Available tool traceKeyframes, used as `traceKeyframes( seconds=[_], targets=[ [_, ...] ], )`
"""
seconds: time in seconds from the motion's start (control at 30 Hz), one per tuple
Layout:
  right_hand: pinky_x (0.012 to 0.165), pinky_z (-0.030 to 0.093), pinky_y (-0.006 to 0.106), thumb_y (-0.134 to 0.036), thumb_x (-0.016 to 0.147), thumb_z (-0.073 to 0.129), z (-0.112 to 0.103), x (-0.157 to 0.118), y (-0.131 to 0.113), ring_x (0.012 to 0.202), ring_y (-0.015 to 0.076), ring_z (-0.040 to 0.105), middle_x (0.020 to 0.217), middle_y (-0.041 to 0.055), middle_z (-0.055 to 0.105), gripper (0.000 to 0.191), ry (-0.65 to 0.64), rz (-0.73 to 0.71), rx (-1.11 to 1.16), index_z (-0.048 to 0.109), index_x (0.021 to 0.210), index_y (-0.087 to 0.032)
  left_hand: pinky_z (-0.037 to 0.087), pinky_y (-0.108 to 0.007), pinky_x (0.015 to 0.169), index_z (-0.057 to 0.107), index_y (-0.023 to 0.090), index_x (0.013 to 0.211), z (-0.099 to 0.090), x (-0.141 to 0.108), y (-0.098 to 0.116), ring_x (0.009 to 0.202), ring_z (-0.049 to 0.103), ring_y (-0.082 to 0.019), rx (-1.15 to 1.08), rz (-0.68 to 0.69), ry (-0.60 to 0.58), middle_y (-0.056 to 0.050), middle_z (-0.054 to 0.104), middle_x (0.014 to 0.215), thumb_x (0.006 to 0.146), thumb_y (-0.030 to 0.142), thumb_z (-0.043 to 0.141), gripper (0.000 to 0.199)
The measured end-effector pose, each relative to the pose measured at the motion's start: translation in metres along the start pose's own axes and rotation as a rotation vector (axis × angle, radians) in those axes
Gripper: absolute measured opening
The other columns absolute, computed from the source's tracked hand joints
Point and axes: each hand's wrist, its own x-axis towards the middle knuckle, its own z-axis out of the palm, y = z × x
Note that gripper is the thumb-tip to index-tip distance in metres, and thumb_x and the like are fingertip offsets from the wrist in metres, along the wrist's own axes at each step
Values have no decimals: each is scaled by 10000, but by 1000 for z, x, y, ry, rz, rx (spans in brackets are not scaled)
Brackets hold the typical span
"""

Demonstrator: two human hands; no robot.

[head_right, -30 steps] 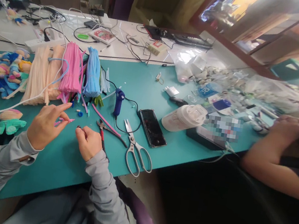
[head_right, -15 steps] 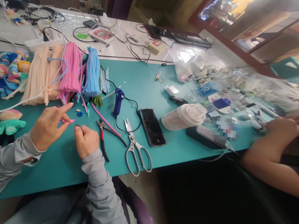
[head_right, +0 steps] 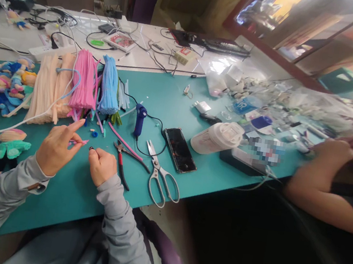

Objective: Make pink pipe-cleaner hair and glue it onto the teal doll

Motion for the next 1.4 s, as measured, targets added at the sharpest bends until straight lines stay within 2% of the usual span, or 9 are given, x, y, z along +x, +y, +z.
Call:
traceKeyframes(
  seconds=[0.47,1.1,1.27,1.4],
  targets=[
    [536,242,274,-378,877,375,0,2,1,512,112,341,482,-49,350,398,20,-5,-7,313,515,-227,473,-318,717,395,190,1397,1,-1,-1,638,615,-193,19,-21,-13,20,660,654,868,104,571,565],
    [524,245,271,-369,862,372,2,2,-1,513,108,334,481,-51,341,383,29,-21,-5,311,512,-225,476,-323,719,437,193,1382,3,-2,-1,648,612,-201,6,-78,-32,9,674,669,848,108,574,557],
    [550,312,268,-500,875,326,-3,3,5,539,116,392,516,-26,410,447,61,-22,103,368,528,-223,497,-328,753,445,201,1375,2,-3,-3,646,628,-195,-37,-97,-20,17,684,660,835,99,589,568],
    [471,281,255,-711,830,294,-9,4,11,498,112,345,509,-38,352,556,80,22,351,422,591,-225,520,-309,741,471,225,1336,-3,-1,-6,688,657,-184,-171,-289,-52,37,711,678,769,102,648,606]
  ],
)
